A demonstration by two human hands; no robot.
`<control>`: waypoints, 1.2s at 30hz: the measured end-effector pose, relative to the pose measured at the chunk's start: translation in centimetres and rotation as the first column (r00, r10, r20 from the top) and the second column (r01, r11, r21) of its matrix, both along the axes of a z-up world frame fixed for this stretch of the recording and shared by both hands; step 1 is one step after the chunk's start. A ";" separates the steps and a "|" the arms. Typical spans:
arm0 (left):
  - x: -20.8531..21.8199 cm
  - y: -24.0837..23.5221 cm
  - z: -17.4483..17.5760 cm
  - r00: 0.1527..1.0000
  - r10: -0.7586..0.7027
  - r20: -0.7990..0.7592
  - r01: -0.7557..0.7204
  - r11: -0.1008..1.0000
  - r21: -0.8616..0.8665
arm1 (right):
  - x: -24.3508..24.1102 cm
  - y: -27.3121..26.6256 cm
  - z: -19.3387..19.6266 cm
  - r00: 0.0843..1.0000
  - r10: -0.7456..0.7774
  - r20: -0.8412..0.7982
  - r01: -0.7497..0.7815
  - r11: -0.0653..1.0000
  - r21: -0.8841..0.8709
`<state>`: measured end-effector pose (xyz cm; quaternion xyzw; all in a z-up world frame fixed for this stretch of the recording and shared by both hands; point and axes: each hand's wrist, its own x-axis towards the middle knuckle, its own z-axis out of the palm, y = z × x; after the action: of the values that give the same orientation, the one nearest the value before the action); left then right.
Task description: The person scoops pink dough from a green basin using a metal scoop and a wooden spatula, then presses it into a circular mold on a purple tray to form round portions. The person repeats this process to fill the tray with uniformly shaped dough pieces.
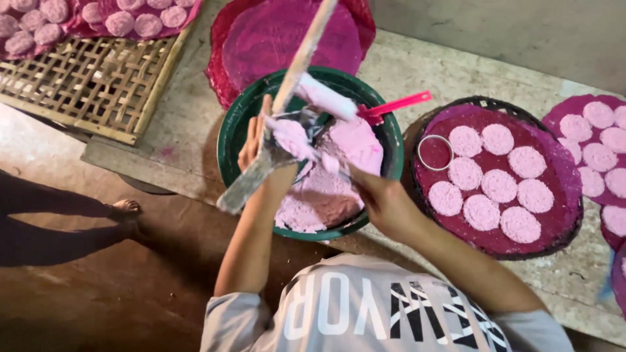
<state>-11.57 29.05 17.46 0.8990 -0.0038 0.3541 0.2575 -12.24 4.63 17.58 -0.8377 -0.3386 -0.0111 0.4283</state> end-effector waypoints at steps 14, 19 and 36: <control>1.4 1.7 -2.5 0.992 0.039 -0.124 -0.040 0.999 -0.013 | 0.1 -0.9 -3.0 0.999 0.034 0.014 -0.034 0.999 0.018; 2.9 6.3 -4.3 0.978 -0.157 0.138 0.206 0.846 -0.492 | 0.5 -3.0 -2.6 0.881 0.129 -0.456 -0.201 0.973 -0.113; -5.2 -12.7 -3.7 0.256 -0.937 -0.236 0.549 0.342 -0.763 | -0.6 -15.5 5.5 0.948 0.308 -0.081 -0.189 0.748 0.636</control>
<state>-16.78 16.39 13.74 0.7162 -0.2647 -0.1778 0.6208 -12.84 -10.86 23.12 -0.5947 -0.3843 0.0116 0.7060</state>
